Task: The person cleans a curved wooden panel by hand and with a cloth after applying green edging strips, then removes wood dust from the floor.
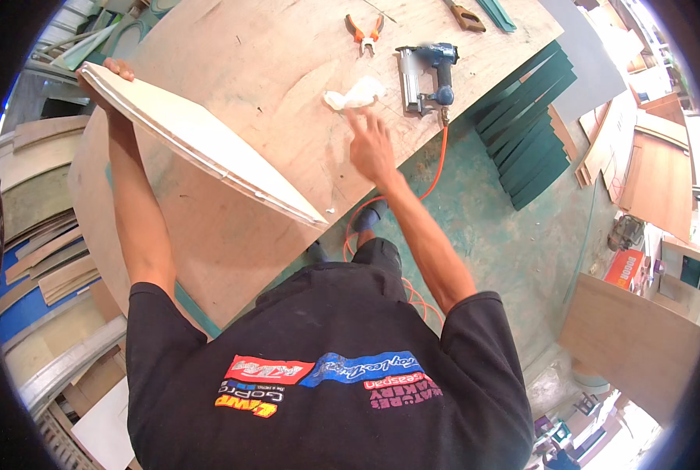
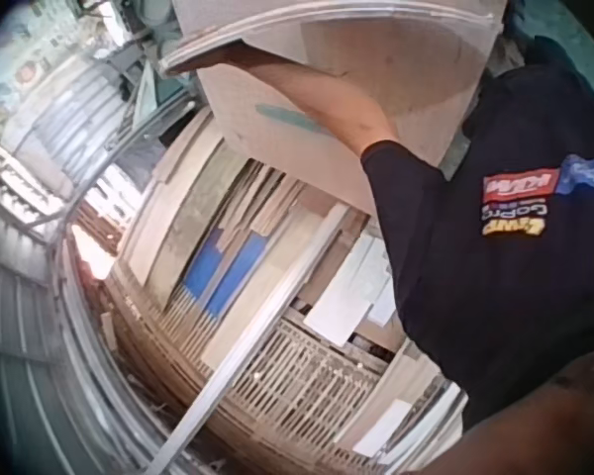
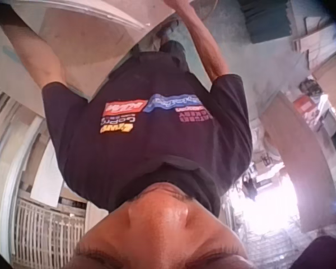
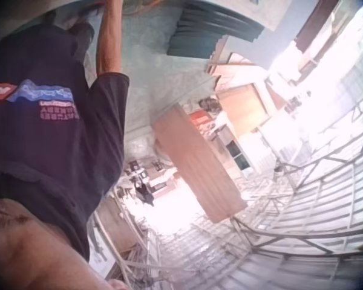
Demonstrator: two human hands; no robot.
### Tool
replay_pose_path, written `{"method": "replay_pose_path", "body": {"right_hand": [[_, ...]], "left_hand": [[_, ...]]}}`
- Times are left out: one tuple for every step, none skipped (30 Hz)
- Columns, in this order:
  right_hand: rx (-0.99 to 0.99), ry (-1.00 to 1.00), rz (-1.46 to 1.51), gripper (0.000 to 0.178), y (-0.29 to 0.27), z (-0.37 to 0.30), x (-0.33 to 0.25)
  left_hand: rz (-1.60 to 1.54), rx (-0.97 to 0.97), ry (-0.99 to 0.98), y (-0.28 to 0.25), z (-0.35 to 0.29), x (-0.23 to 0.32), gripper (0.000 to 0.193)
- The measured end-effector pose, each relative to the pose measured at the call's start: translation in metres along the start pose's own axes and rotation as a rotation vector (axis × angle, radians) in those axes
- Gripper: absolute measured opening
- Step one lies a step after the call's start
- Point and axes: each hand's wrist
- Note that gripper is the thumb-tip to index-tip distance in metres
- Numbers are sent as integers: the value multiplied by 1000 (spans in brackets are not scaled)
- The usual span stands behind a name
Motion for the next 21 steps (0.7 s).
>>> {"method": "replay_pose_path", "body": {"right_hand": [[-84, 50, 62, 66, -3, -26, -8], [-158, 22, 63, 63, -5, -52, -18], [-227, -9, 67, 60, -7, -74, -27], [-285, -31, 36, 62, -8, -95, -33], [-339, -36, -11, 63, -11, -115, -33], [-395, -61, -44, 65, -12, -126, -36], [-381, -76, -46, 65, -10, -133, -38], [-367, -92, -47, 66, -7, -139, -40], [-354, -108, -46, 66, -6, -145, -43], [-352, -87, -54, 66, -6, -148, -43], [-351, -66, -61, 66, -5, -151, -42], [-345, -61, -62, 67, -4, -152, -42], [-329, -79, -71, 65, -3, -155, -44], [-312, -96, -80, 64, -1, -160, -46], [-295, -113, -91, 62, -2, -160, -48], [-304, -87, -59, 61, -4, -160, -48], [-312, -61, -26, 59, -7, -160, -48], [-319, -37, 7, 58, -11, -159, -49], [-342, 99, 149, 55, -5, -164, -43], [-361, 235, 291, 52, 5, -168, -36], [-385, 372, 434, 50, 6, -169, -35]], "left_hand": [[-34, -68, -28, -11, 2, -3, 84], [-96, -163, -52, -24, 6, -4, 84], [-156, -260, -70, -37, 11, -3, 85], [-234, -395, -127, -51, 14, -3, 85], [-307, -427, -166, -40, 15, -12, 84], [-302, -423, -189, -39, 16, -11, 83], [-295, -417, -211, -39, 17, -10, 83], [-294, -461, -197, -36, 22, -10, 82], [-292, -504, -184, -36, 26, -9, 82], [-281, -404, -176, -18, 16, -13, 82], [-254, -400, -157, -10, 14, -18, 82], [-217, -389, -124, -10, 14, -14, 82], [-180, -378, -92, -10, 13, -10, 83], [-143, -370, -63, -11, 9, -8, 83], [-134, -355, -57, -10, 5, -7, 83], [-127, -340, -51, -8, 3, -6, 84], [-119, -326, -46, -6, 0, -5, 84], [-100, -297, -50, -5, -4, -2, 85], [-108, -297, -50, -3, -5, 0, 84], [-116, -297, -51, 0, -6, 2, 84], [-124, -294, -56, 4, -9, 2, 84]]}}
Point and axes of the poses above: each hand's wrist, its own z-axis towards the middle knuckle, its own y-axis out of the palm, x = y × z, and after that the axes turned 9 degrees about x, right-handed
